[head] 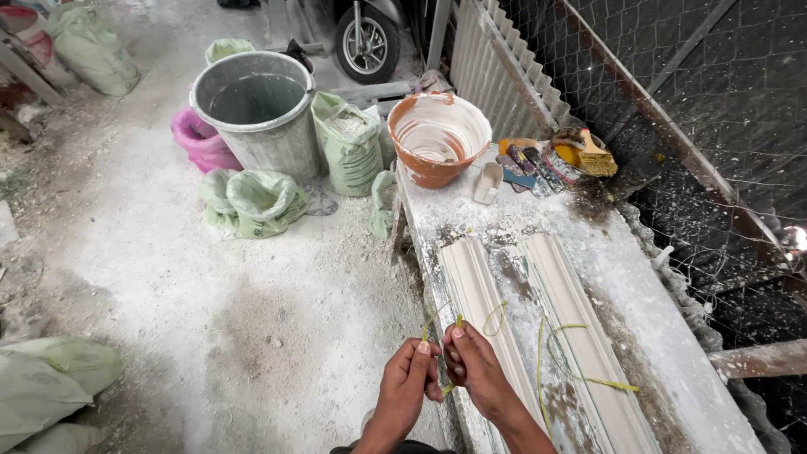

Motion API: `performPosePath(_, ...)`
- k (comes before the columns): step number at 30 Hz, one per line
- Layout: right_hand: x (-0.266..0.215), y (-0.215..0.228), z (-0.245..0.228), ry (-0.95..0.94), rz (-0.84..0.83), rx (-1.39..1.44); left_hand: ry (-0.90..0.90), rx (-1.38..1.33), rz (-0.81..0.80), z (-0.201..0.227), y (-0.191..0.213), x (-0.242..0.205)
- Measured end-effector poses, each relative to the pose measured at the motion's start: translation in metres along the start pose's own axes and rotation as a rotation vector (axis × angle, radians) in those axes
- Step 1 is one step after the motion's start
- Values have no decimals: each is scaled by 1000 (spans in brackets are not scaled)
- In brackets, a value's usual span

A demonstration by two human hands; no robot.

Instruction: Tying yellow plastic strips around decorative plaster moldings in a workshop.

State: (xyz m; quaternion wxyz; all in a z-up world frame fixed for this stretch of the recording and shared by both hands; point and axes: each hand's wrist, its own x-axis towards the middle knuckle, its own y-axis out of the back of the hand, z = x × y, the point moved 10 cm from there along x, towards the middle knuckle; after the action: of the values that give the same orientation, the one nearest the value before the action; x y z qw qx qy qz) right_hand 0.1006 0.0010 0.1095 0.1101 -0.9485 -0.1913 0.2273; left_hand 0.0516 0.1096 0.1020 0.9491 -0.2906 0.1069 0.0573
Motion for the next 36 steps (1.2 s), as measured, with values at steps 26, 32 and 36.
performPosePath(26, -4, -32, -23, 43, -32, -35, -378, 553, 265, 79, -5, -35)
performPosePath(32, -6, -32, -23, 71, -29, -16, -330, 577, 229, 73, -8, -33)
performPosePath(36, -5, -31, -21, 73, -30, -40, -303, 617, 215, 72, -9, -30)
